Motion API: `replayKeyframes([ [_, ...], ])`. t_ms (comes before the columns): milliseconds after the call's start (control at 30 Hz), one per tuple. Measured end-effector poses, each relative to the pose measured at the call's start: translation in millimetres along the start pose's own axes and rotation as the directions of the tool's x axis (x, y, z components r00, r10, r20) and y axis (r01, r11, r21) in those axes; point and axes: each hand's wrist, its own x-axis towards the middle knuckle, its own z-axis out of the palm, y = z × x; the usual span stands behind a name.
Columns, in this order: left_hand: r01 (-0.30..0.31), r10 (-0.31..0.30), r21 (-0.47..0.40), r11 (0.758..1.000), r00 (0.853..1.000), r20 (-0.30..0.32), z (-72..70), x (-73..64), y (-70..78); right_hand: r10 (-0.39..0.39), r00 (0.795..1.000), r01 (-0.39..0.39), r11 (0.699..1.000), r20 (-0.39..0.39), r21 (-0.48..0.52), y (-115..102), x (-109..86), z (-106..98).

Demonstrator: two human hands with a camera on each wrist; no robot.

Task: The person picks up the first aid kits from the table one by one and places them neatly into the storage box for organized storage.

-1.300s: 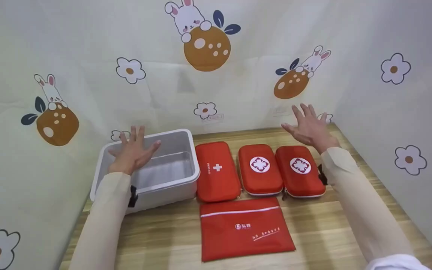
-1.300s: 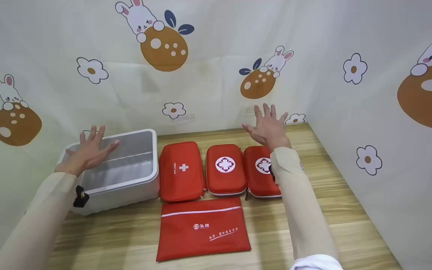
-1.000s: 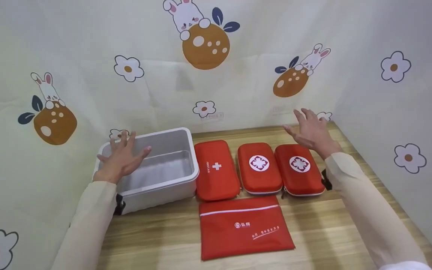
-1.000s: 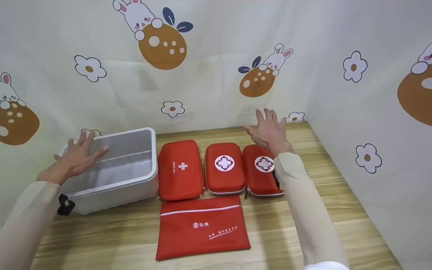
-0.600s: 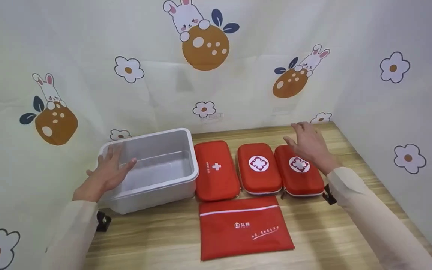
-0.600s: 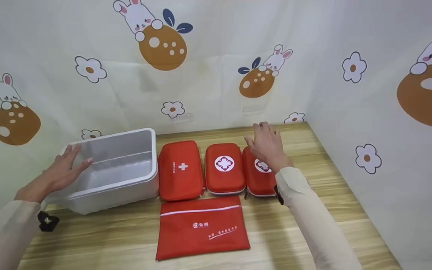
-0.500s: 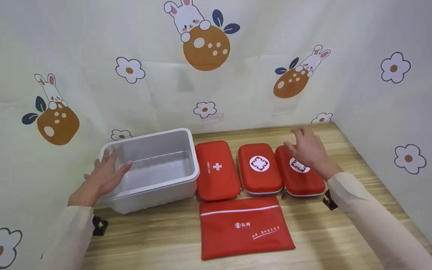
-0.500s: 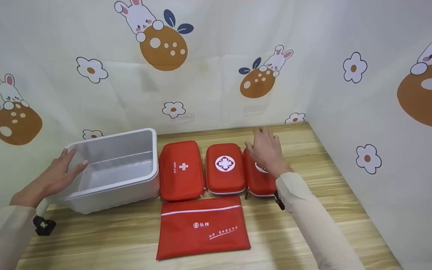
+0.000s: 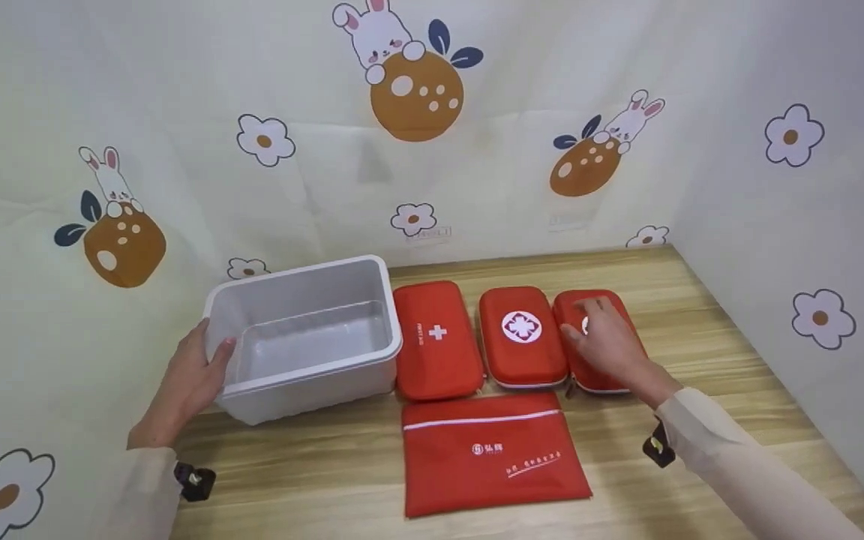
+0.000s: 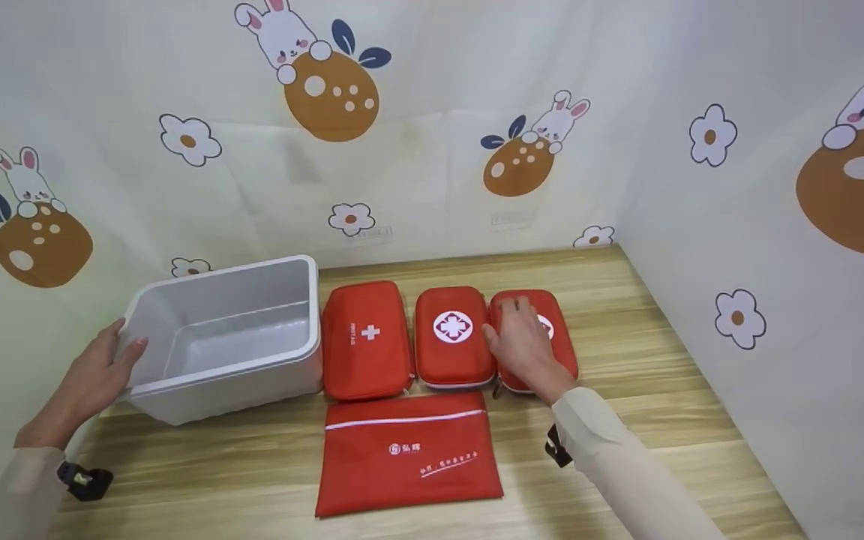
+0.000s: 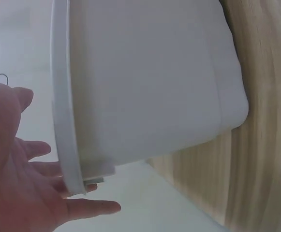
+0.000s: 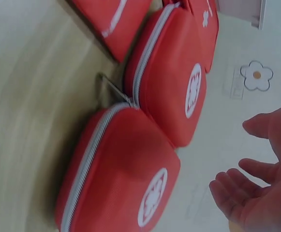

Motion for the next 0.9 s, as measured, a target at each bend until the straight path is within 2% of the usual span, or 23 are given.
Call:
replayKeyframes([
  [133,0.023,-0.027,-0.056,0.998,0.997,-0.066,5.3,-4.0,-6.9,-0.017,1.0,0.017,1.0,-0.01,0.025,-4,-13.0,13],
  [200,0.043,-0.051,-0.084,0.996,0.994,-0.099,7.9,-5.4,-10.6,-0.013,1.0,0.012,0.999,0.01,0.042,-6,-19.6,19],
  [300,0.069,-0.088,-0.128,0.989,0.985,-0.149,11.2,-6.5,-16.3,0.033,0.996,-0.038,0.998,0.083,0.057,-11,-30.9,27],
  [400,0.101,-0.132,-0.168,0.981,0.974,-0.183,14.9,-7.1,-21.7,0.126,0.972,-0.136,0.99,0.201,0.037,-15,-43.8,36],
  [533,0.143,-0.181,-0.227,0.963,0.971,-0.157,19.3,-7.6,-28.8,0.219,0.923,-0.224,0.974,0.318,-0.02,-16,-58.4,49],
  [600,0.158,-0.196,-0.25,0.955,0.971,-0.134,21.0,-7.5,-30.6,0.229,0.909,-0.233,0.972,0.347,-0.031,-14,-63.4,55],
  [800,0.159,-0.197,-0.289,0.944,0.974,-0.107,22.7,-7.2,-32.6,0.197,0.903,-0.206,0.978,0.382,-0.018,-14,-69.2,62],
  [900,0.154,-0.194,-0.297,0.942,0.975,-0.11,22.7,-8.1,-33.5,0.227,0.89,-0.235,0.972,0.395,-0.03,-16,-70.2,65],
])
